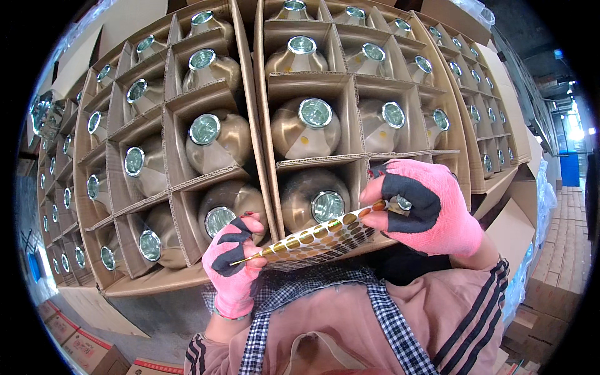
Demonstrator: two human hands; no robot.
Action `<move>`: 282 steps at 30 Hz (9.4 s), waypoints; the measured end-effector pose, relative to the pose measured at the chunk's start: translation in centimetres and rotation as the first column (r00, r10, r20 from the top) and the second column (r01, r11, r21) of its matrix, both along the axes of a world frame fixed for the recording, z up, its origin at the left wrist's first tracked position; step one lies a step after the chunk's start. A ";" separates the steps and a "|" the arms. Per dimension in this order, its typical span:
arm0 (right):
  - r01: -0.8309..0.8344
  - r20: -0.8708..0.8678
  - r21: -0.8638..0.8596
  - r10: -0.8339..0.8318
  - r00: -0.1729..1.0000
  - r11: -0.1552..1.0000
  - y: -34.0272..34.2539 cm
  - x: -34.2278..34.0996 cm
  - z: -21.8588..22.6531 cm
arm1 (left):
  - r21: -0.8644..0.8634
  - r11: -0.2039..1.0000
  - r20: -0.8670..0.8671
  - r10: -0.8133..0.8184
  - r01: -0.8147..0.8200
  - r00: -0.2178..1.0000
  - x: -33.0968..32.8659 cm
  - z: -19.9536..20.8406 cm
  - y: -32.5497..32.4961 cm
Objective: The person applies small circular stickers to the tops of glass jars arranged in a cardboard box. They peel individual stickers from a sheet and press them onto the jar lids one by one.
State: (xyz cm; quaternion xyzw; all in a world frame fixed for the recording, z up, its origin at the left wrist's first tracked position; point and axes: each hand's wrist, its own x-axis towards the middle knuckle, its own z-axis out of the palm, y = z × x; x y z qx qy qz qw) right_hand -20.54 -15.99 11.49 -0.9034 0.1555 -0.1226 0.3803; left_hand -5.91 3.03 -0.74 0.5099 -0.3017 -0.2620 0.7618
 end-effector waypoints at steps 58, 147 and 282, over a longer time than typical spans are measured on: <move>-0.195 -0.599 -0.725 -0.465 0.652 0.661 -35.3 18.9 -12.1 | 0.295 0.955 -0.041 0.025 -0.011 0.999 1.1 1.3 -2.6; -0.103 0.201 -0.108 0.124 0.972 0.989 1.8 -1.2 0.7 | -0.033 0.999 -0.054 0.005 -0.006 0.999 -0.6 0.6 2.2; -0.594 -0.207 -0.625 0.626 0.752 0.506 11.6 11.9 6.8 | 0.124 0.989 -0.298 -0.043 0.083 0.954 1.2 0.7 0.5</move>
